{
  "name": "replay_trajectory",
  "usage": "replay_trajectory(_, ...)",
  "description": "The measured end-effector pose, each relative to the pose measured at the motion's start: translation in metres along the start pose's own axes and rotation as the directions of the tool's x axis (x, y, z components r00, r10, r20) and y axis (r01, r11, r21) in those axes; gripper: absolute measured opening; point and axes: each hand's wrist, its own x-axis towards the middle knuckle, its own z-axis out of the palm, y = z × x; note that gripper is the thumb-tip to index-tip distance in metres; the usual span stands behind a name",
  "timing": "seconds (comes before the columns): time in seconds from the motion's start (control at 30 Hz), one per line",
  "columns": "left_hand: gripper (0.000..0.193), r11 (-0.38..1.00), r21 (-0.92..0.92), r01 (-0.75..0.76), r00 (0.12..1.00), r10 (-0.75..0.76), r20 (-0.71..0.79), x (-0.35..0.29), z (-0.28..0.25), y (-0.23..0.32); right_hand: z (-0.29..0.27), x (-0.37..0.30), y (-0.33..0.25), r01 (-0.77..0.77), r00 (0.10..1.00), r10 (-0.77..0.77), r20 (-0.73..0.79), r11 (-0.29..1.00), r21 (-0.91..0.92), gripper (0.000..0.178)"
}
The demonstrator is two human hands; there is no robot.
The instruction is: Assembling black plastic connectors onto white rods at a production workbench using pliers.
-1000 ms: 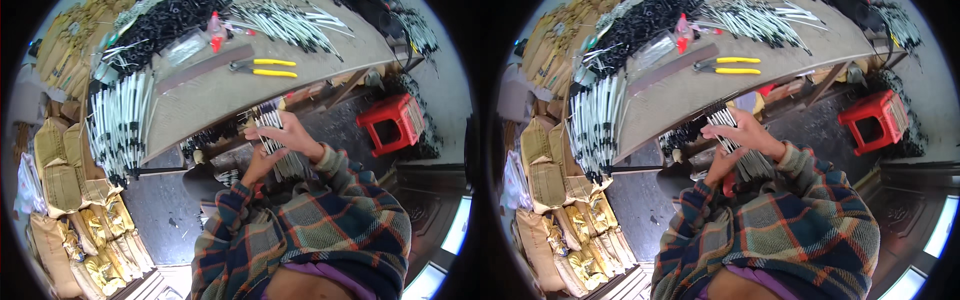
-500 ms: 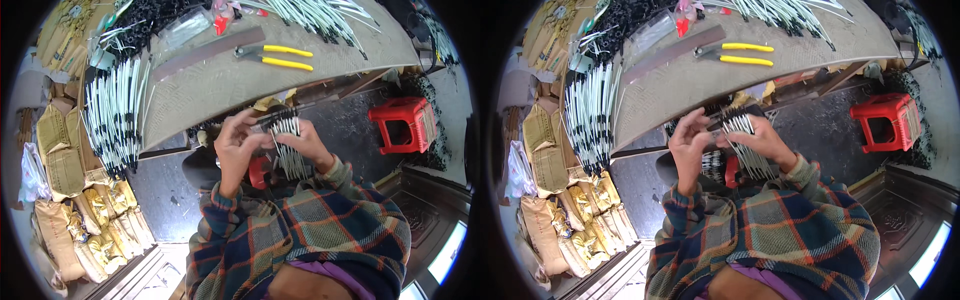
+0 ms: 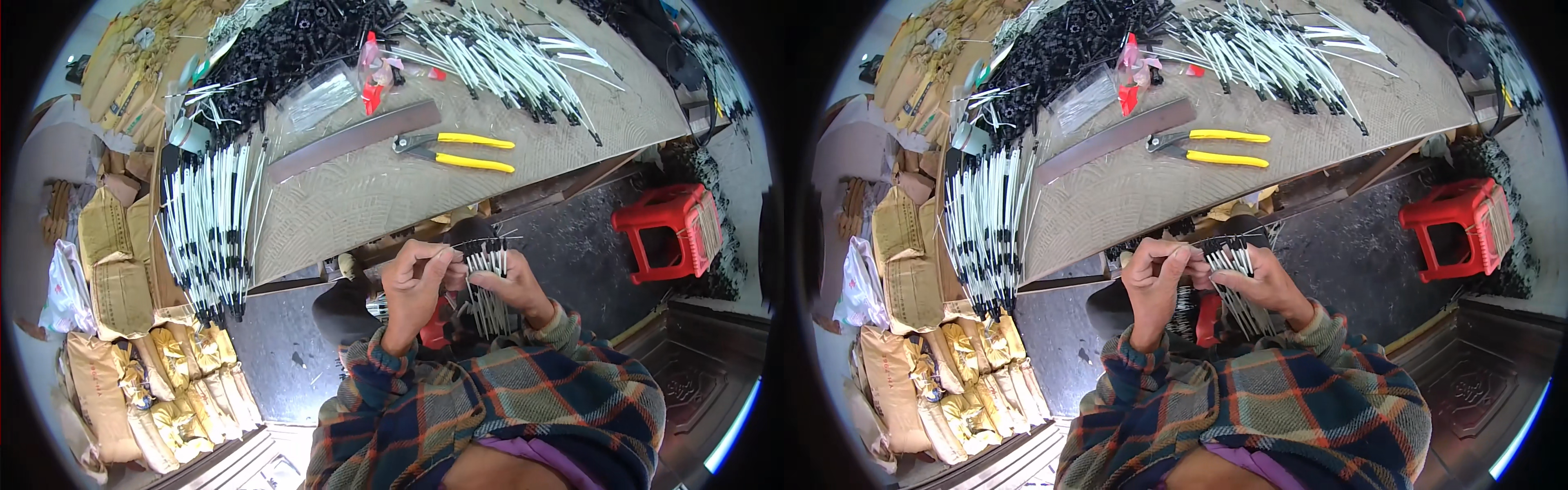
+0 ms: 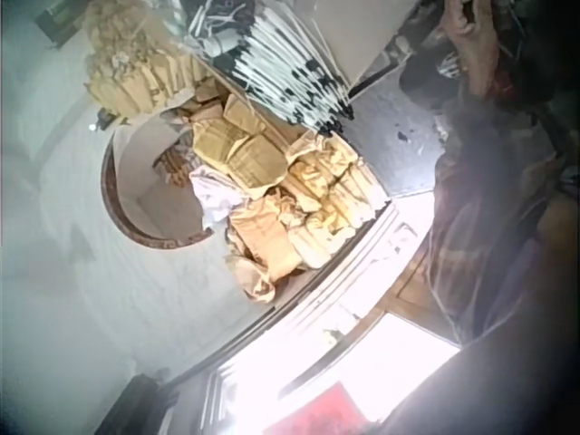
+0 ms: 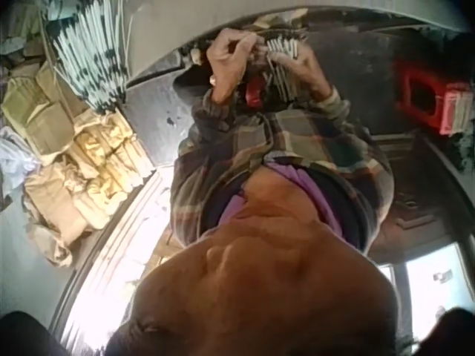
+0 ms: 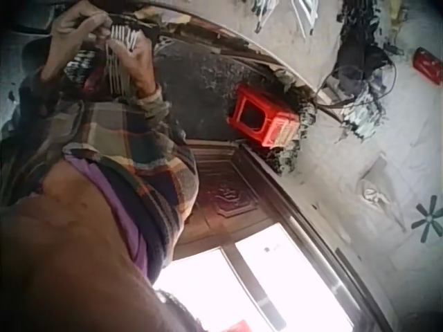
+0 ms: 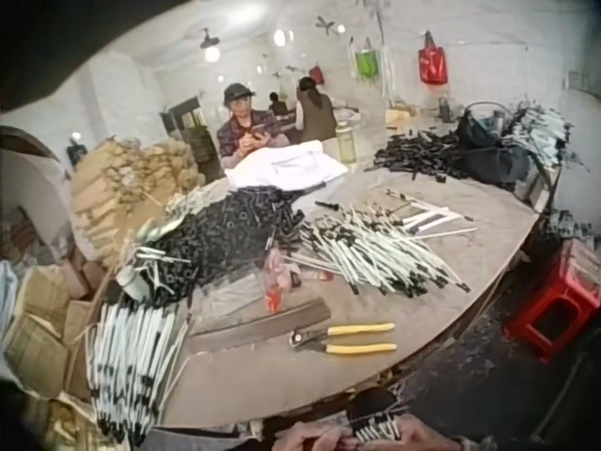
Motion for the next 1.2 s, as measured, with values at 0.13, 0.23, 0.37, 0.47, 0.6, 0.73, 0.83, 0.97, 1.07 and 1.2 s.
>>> replay_trajectory(0.13,0.01,0.999,0.016,0.036,0.996,-0.037,0.077,0.008,-0.006,0.001,0.005,0.002,0.001,-0.011,0.991,0.016,-0.135,0.999,0.04,0.012)
replay_trajectory(0.23,0.015,0.967,0.252,0.025,0.992,-0.054,0.111,0.022,-0.029,0.006,0.009,0.008,-0.005,-0.139,0.988,0.147,-0.039,0.976,0.166,0.014)
replay_trajectory(0.37,0.017,0.661,0.738,-0.133,0.991,0.077,0.11,0.085,-0.057,0.048,0.0,0.007,0.001,-0.1,0.995,0.101,-0.006,0.991,0.093,0.02)
replay_trajectory(0.47,0.017,0.428,0.852,-0.301,0.951,0.205,0.232,0.165,-0.086,0.051,-0.004,0.01,-0.001,-0.151,0.988,0.154,-0.032,0.985,0.082,0.02)
replay_trajectory(0.6,0.017,0.044,0.989,-0.143,0.931,0.344,0.119,0.258,-0.166,0.069,0.003,0.02,-0.003,-0.134,0.991,0.133,0.023,0.989,0.06,0.021)
replay_trajectory(0.73,0.013,0.015,0.998,-0.064,0.905,0.422,0.052,0.319,-0.197,0.06,-0.007,0.027,0.002,-0.119,0.992,0.115,0.06,0.991,0.067,0.015)
replay_trajectory(0.83,0.02,0.046,0.999,0.029,0.975,0.219,-0.038,0.336,-0.187,0.059,-0.006,0.031,0.003,-0.192,0.981,0.191,0.018,0.979,0.069,0.021)
replay_trajectory(0.97,0.029,-0.088,0.991,0.105,0.986,0.142,-0.092,0.347,-0.178,0.059,0.0,0.031,0.001,-0.21,0.977,0.212,-0.013,0.973,0.098,0.021)
replay_trajectory(1.07,0.031,-0.224,0.969,0.109,0.987,0.138,-0.079,0.35,-0.172,0.053,-0.002,0.029,0.007,-0.212,0.977,0.213,-0.001,0.973,0.094,0.022)
replay_trajectory(1.2,0.036,-0.028,0.999,0.037,0.919,0.395,-0.023,0.314,-0.165,0.096,0.002,0.029,-0.002,-0.186,0.982,0.185,0.041,0.982,0.012,0.021)
